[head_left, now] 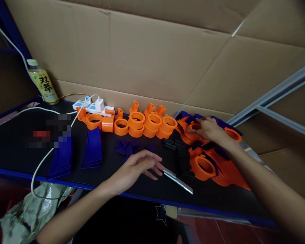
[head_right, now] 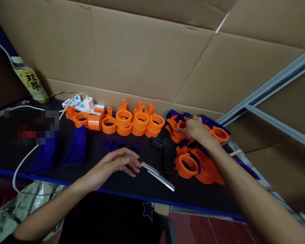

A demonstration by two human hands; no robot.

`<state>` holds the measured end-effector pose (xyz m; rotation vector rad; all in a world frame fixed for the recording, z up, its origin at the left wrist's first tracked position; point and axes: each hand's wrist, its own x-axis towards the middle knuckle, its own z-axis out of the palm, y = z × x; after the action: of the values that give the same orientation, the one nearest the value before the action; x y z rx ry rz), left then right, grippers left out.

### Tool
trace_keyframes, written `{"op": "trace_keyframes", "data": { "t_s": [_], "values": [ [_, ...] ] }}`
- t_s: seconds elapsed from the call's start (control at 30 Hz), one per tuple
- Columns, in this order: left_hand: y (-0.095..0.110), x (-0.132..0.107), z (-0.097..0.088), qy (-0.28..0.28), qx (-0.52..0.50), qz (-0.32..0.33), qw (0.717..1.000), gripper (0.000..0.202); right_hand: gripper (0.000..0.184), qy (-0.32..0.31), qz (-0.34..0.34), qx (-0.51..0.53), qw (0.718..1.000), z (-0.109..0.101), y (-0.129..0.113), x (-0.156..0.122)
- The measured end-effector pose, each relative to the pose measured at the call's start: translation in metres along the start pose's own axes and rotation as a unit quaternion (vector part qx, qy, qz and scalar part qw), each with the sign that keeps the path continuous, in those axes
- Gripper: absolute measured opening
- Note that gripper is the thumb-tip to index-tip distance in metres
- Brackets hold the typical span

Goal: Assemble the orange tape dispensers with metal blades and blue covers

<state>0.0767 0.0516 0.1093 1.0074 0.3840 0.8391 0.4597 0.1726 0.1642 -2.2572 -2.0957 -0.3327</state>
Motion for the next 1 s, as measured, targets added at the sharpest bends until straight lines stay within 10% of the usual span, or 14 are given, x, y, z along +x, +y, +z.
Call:
{"op": "trace_keyframes", "data": {
  "t_s": [0.63, 1.0],
  "values": [
    [-0.002, 0.0, -0.002, -0.011, 0.019, -0.007, 1.0, 0.021, 0.073, -0.062, 0.086, -0.057, 0.993, 0.001, -0.009, 0.002],
    [-0.004, 0.001, -0.002, -0.01, 0.019, -0.013, 1.0, 0.022, 0.072, -0.01, 0.002, -0.039, 0.999, -0.003, -0.019, -0.001]
  ]
}}
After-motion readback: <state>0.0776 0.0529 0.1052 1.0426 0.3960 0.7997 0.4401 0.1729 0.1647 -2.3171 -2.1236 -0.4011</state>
